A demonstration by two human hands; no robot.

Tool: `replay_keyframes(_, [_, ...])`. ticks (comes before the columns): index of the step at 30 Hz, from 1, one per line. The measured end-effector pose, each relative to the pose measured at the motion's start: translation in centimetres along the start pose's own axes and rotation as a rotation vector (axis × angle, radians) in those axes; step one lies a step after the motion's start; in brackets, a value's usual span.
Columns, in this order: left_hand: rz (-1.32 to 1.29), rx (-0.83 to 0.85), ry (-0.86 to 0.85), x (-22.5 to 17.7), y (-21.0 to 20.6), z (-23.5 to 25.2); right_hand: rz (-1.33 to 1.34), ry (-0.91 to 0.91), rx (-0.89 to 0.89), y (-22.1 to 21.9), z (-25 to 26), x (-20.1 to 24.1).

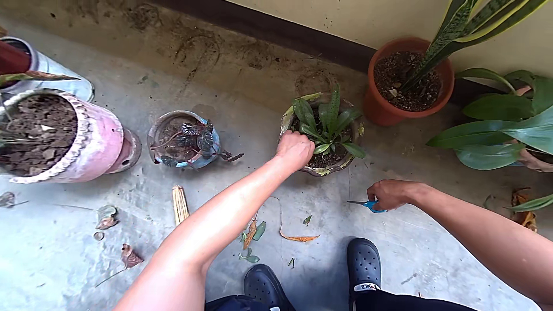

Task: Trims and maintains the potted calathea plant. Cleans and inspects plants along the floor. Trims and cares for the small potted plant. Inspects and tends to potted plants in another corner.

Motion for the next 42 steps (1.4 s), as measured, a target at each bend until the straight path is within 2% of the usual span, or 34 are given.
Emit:
replay_keyframes(6, [-0.088,0.024,-0.078,2.7,2.5,-2.0,0.072,-0.039,0.007,-1.1,0.1,-2.6])
replay_keyframes(7, [-0.104,0.076,-0.086,3.3,3.3,-3.2,0.081,-0.037,-0.003,-0.9,0.3,-2.8])
replay_keyframes(9, [-0.066,0.294,-0.038,4.8,4.2,-6.0,0.095,-0.029,-0.025,-0.2,0.6,-2.9])
replay_keyframes(11, [0.001,0.516,0.052,6.6,3.4,-8.4,0.078,-0.022,-0.052,0.6,1.0,-2.6])
replay_keyframes(12, [0.007,0.562,0.092,7.5,2.6,-9.1,0.060,-0.019,-0.060,1.0,1.1,-2.4])
replay_keyframes(14, [-0.088,0.499,0.111,8.5,2.0,-9.1,0.030,-0.018,-0.051,1.6,1.3,-1.9])
replay_keyframes(15, [-0.163,0.382,0.075,8.3,2.4,-8.6,0.019,-0.014,-0.044,1.7,1.4,-1.7])
replay_keyframes(18, [-0.339,-0.139,-0.159,6.0,4.9,-5.5,0.022,0.003,-0.045,1.5,1.7,-1.3])
replay_keyframes(20, [-0.364,-0.290,-0.268,4.0,6.0,-2.7,0.025,0.006,-0.028,1.0,1.6,-1.3])
replay_keyframes(21, [-0.328,-0.276,-0.278,3.1,6.1,-1.2,0.032,0.004,-0.017,0.8,1.4,-1.4])
replay_keyframes(24, [-0.093,-0.067,-0.191,1.2,4.1,2.5,0.063,-0.022,-0.015,0.5,0.5,-2.5])
replay_keyframes(27, [0.099,0.007,-0.161,1.1,2.0,3.4,0.091,-0.107,-0.069,1.3,-1.0,-4.5])
replay_keyframes(30, [0.120,-0.044,-0.167,2.0,2.2,2.1,0.145,-0.168,-0.192,2.6,-2.3,-6.5])
replay_keyframes(34, [-0.033,-0.080,-0.190,3.0,2.3,-0.2,0.290,-0.143,-0.468,5.5,-3.7,-8.2])
replay_keyframes(38, [-0.213,-0.102,-0.228,3.3,2.5,-1.5,0.308,-0.129,-0.690,9.7,-6.0,-7.7])
replay_keyframes(42, [-0.289,-0.326,-0.179,5.2,4.6,0.4,0.250,-0.123,-0.741,11.8,-7.0,-6.5])
Point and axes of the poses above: each hand's wrist, its own z-axis towards the middle knuckle, its own y-axis out of the back of the hand, x = y × z, the point moved 6 cm from there along z, towards the middle knuckle, and after that the axes turned 2 degrees about -z, right-handed, at the moved point
